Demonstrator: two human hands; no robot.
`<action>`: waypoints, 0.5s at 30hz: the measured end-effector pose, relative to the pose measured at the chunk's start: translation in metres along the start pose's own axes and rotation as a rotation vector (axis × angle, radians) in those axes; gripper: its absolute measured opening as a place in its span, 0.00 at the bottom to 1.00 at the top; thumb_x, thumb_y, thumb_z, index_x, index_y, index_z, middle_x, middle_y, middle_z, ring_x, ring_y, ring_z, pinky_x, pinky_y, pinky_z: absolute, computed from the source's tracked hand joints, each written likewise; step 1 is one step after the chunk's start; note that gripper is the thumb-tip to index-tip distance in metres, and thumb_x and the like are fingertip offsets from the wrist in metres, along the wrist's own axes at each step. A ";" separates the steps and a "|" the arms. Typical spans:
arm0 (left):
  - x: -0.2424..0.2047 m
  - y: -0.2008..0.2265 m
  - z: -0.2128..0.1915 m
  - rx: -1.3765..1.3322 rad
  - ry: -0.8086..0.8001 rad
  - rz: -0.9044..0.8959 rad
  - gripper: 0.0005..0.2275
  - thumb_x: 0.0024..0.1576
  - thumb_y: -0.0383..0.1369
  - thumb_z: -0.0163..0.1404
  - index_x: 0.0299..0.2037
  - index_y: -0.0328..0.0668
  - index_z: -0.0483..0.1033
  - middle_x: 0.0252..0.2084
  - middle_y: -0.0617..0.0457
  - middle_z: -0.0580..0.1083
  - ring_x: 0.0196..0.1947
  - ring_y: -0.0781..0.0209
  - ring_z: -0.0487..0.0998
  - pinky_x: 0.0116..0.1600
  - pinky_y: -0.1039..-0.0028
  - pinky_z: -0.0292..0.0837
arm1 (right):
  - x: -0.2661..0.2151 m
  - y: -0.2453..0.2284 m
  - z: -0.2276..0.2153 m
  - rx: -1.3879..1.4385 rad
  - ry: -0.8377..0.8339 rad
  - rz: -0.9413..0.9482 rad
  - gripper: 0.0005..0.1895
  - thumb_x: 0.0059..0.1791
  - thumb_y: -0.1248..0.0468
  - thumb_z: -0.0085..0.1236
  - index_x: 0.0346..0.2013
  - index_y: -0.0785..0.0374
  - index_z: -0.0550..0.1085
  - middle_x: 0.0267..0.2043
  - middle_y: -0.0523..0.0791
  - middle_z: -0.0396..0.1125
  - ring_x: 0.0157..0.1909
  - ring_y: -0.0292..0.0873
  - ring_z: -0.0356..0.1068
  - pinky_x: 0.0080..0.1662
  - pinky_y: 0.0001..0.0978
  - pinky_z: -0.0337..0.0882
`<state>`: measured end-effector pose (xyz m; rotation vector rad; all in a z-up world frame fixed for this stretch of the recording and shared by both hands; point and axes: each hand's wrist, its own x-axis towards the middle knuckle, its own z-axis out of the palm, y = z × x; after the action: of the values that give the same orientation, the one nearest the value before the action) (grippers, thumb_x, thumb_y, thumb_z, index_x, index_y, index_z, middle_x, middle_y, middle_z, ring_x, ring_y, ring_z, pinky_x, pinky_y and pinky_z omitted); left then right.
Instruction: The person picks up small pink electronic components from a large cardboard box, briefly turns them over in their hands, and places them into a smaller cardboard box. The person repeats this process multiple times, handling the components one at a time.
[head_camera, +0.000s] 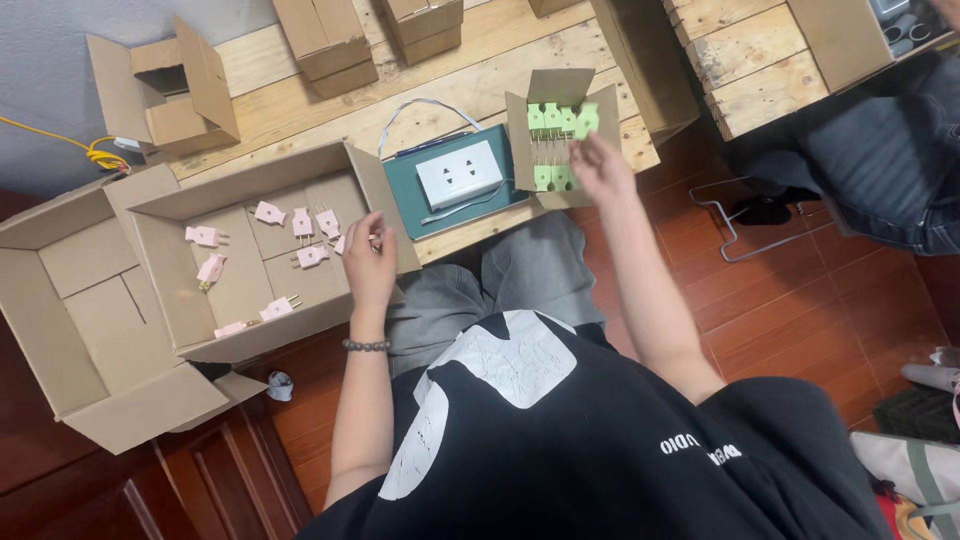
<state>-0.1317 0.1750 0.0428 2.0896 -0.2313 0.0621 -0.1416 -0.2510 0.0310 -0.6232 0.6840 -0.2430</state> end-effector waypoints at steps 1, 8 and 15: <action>-0.001 -0.011 -0.002 0.116 0.053 0.038 0.13 0.64 0.26 0.54 0.58 0.39 0.75 0.49 0.46 0.74 0.50 0.51 0.78 0.52 0.67 0.81 | 0.028 -0.005 -0.010 0.169 0.036 0.062 0.21 0.57 0.69 0.57 0.63 0.72 0.63 0.62 0.57 0.58 0.53 0.49 0.72 0.55 0.36 0.80; -0.005 -0.010 0.001 0.253 0.049 0.047 0.08 0.65 0.29 0.53 0.53 0.45 0.77 0.51 0.56 0.71 0.52 0.56 0.77 0.53 0.66 0.79 | 0.094 0.006 0.005 0.227 0.260 0.104 0.17 0.57 0.68 0.54 0.58 0.71 0.61 0.54 0.55 0.56 0.49 0.49 0.67 0.53 0.37 0.76; -0.003 -0.009 0.001 0.164 0.044 -0.001 0.07 0.63 0.28 0.55 0.49 0.44 0.78 0.49 0.55 0.71 0.49 0.53 0.78 0.47 0.69 0.81 | 0.123 0.032 -0.002 0.169 0.481 0.125 0.16 0.57 0.63 0.56 0.55 0.66 0.64 0.48 0.47 0.58 0.45 0.43 0.65 0.48 0.34 0.72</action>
<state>-0.1330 0.1793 0.0340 2.2488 -0.2035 0.1304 -0.0497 -0.2760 -0.0526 -0.3571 1.1487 -0.3352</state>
